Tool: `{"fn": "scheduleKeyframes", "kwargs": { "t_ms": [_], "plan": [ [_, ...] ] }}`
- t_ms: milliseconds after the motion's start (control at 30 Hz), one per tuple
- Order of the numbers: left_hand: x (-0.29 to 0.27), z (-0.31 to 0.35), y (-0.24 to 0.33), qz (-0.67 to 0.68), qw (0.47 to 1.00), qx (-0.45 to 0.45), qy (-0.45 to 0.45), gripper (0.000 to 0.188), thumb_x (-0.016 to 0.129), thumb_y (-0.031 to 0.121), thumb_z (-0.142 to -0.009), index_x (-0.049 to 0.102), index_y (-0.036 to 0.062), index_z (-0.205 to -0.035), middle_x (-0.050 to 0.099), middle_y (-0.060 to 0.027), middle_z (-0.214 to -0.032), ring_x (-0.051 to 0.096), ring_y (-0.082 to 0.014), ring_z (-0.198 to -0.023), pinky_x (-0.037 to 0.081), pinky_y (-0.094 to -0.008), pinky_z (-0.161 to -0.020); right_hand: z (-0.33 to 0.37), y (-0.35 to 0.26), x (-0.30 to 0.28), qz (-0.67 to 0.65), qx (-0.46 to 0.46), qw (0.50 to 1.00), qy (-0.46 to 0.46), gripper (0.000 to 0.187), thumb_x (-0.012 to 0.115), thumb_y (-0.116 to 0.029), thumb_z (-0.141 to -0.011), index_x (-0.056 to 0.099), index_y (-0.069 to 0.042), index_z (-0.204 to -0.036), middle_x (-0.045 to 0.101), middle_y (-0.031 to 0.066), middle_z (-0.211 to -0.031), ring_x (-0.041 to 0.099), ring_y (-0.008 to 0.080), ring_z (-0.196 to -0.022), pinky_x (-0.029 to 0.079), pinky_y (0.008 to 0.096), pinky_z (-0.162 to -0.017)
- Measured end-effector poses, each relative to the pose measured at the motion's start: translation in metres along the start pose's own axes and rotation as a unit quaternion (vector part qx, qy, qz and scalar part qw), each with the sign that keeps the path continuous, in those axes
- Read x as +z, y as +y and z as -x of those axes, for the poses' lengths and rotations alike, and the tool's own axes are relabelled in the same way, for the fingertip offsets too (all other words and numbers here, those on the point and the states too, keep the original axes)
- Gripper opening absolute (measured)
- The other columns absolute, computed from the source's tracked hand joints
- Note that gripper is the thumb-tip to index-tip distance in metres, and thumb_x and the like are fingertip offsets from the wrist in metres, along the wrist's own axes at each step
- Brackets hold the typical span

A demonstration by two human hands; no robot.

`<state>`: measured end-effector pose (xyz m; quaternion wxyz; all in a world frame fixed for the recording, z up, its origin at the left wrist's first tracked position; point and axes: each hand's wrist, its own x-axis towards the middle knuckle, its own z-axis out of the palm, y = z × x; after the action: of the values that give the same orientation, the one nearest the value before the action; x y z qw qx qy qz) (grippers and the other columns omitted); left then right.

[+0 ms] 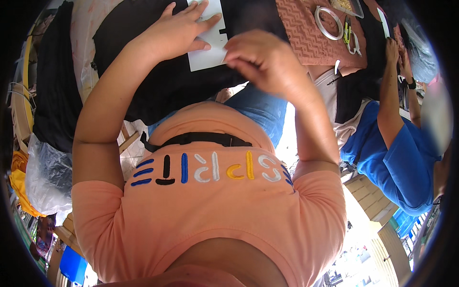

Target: The person positions a template over a black garment, marks points on the fabric, and attaches a white tag to the garment by hand.

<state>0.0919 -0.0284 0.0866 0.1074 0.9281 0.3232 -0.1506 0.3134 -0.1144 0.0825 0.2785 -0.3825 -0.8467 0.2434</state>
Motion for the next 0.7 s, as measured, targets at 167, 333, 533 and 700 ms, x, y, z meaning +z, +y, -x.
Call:
{"fn": "scheduleKeyframes", "kwargs": {
  "t_ms": [167,333,533,700],
  "plan": [
    [0.008,0.000,-0.003,0.008,1.000,0.004,0.020,0.068,0.060,0.039,-0.094,0.038,0.0053,-0.149,0.030,-0.0306,-0.154,0.028,-0.0385,-0.146,0.026,-0.0635,-0.113,0.013,-0.016,0.032,0.135,-0.055,0.989,0.026,0.016,0.077,-0.011,-0.074,0.070,-0.009,-0.088,0.068,0.0051,-0.114,0.065,0.0269,-0.106,0.052,0.0389,-0.087],
    [0.008,0.001,-0.005,0.032,0.999,0.009,0.025,0.069,0.061,0.039,-0.094,0.037,0.0046,-0.150,0.029,-0.0298,-0.155,0.025,-0.0382,-0.147,0.025,-0.0629,-0.114,0.023,0.000,0.062,0.158,-0.076,0.980,0.098,0.019,0.075,-0.007,-0.070,0.070,-0.007,-0.088,0.069,0.0046,-0.107,0.066,0.0250,-0.101,0.053,0.0380,-0.085],
    [0.005,0.002,-0.004,0.037,0.999,0.007,0.016,0.067,0.059,0.038,-0.095,0.038,0.0046,-0.149,0.028,-0.0297,-0.155,0.024,-0.0384,-0.148,0.024,-0.0626,-0.115,0.019,0.002,0.077,0.142,-0.077,0.975,0.151,0.021,0.076,-0.005,-0.069,0.071,-0.007,-0.090,0.069,0.0045,-0.100,0.068,0.0236,-0.093,0.056,0.0358,-0.080],
    [0.017,-0.004,-0.004,0.018,0.999,-0.013,0.026,0.066,0.056,0.039,-0.097,0.038,0.0045,-0.149,0.027,-0.0299,-0.156,0.023,-0.0384,-0.148,0.023,-0.0624,-0.115,0.016,0.000,0.080,0.120,-0.055,0.976,0.173,0.018,0.079,-0.005,-0.071,0.072,-0.007,-0.088,0.070,0.0043,-0.095,0.069,0.0233,-0.086,0.057,0.0334,-0.073]
  ]
}}
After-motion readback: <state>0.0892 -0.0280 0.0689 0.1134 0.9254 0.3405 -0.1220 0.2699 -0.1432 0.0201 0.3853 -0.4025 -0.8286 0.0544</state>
